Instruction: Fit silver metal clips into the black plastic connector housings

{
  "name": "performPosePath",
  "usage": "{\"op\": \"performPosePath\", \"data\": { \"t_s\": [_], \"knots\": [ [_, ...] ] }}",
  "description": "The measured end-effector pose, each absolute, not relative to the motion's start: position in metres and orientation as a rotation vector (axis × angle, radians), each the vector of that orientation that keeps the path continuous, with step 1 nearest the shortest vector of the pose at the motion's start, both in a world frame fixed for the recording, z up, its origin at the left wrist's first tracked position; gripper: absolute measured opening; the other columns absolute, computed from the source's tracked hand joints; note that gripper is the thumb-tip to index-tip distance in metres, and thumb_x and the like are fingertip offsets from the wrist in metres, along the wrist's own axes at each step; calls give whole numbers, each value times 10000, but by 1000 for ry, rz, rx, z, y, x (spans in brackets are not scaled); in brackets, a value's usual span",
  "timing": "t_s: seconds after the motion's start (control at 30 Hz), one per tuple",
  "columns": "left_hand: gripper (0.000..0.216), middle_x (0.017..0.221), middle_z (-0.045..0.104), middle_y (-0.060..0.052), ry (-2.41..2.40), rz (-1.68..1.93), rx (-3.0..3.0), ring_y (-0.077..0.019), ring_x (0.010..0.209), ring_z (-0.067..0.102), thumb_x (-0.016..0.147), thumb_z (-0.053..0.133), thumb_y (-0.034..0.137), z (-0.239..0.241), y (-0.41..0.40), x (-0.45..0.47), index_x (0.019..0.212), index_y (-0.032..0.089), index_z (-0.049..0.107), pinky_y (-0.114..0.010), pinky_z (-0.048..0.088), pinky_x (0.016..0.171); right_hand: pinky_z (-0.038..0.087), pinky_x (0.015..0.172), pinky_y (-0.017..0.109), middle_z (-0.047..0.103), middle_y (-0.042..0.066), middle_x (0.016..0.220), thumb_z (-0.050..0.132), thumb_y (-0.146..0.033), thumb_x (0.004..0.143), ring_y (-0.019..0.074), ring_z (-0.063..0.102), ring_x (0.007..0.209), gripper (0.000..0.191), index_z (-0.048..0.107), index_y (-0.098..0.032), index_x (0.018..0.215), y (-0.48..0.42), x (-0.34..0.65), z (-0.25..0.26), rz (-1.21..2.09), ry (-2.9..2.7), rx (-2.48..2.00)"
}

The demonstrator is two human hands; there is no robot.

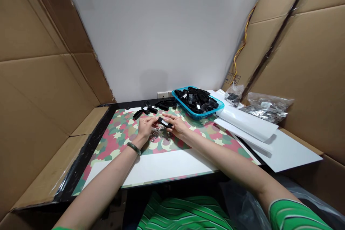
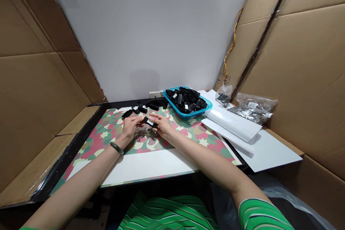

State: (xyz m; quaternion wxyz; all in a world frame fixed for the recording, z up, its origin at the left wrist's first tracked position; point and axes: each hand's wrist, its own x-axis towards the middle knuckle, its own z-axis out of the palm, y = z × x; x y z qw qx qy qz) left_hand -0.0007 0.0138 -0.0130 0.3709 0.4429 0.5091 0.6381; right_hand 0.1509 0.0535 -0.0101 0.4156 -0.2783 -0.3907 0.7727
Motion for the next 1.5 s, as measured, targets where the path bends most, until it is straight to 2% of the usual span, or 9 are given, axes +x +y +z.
{"op": "performPosePath", "data": {
  "t_s": [0.17,0.33,0.5,0.6,0.73,0.93,1.13,1.33,1.5],
  "knots": [
    [212,543,627,-18,1219,1651,876,-123,494,555,546,806,311,-11,13,4,573,138,687,-265,476,515,270,394,173,683,23,798,898,-244,525,94,531,586,373,728,-178,851,54,151,-9,1969,-961,-689],
    [236,541,606,-6,1208,1649,861,-106,490,547,539,813,322,-10,12,6,577,134,676,-241,480,504,260,402,179,685,18,782,890,-228,532,89,521,578,375,729,-169,865,54,150,-9,1982,-962,-694],
    [290,531,574,10,1234,1689,919,-104,484,541,547,829,374,-12,13,5,600,133,678,-248,499,507,392,451,208,701,41,826,819,-300,662,131,591,666,225,718,-159,805,56,150,-10,1926,-914,-725],
    [337,602,626,-11,1254,1758,911,-106,509,553,537,832,409,-10,14,0,672,124,712,-259,520,523,485,521,238,690,37,788,786,-274,698,128,586,635,168,707,-152,781,58,151,-11,1943,-875,-734],
    [445,676,666,-20,1264,1814,884,-101,527,561,536,841,423,-7,15,-6,848,125,729,-254,527,528,540,564,273,645,28,673,842,-226,631,147,598,627,220,683,-136,753,59,152,-13,1992,-930,-693],
    [423,656,624,4,1263,1797,972,-115,529,586,546,847,469,-7,15,-8,737,154,640,-243,508,514,574,595,289,468,-60,460,900,-248,596,127,558,539,294,671,-128,735,61,153,-17,1984,-1029,-664],
    [429,699,635,-18,1343,1749,1003,-140,608,609,518,864,480,-3,13,-10,712,156,661,-236,500,521,583,559,273,506,-36,482,908,-272,582,122,569,534,300,672,-113,678,62,153,-19,1939,-1024,-715],
    [398,630,635,-17,1343,1692,821,-141,578,614,463,898,397,-4,16,-13,686,146,683,-246,479,536,588,523,268,576,-6,568,921,-265,543,110,573,515,331,677,-108,703,61,152,-19,1870,-1060,-744],
    [383,647,644,-23,1286,1688,793,-133,595,614,438,909,352,-10,21,-16,658,147,671,-261,497,596,566,492,253,586,-4,553,933,-315,504,96,553,464,373,680,-112,689,60,152,-21,1819,-1131,-765]
  ]
}}
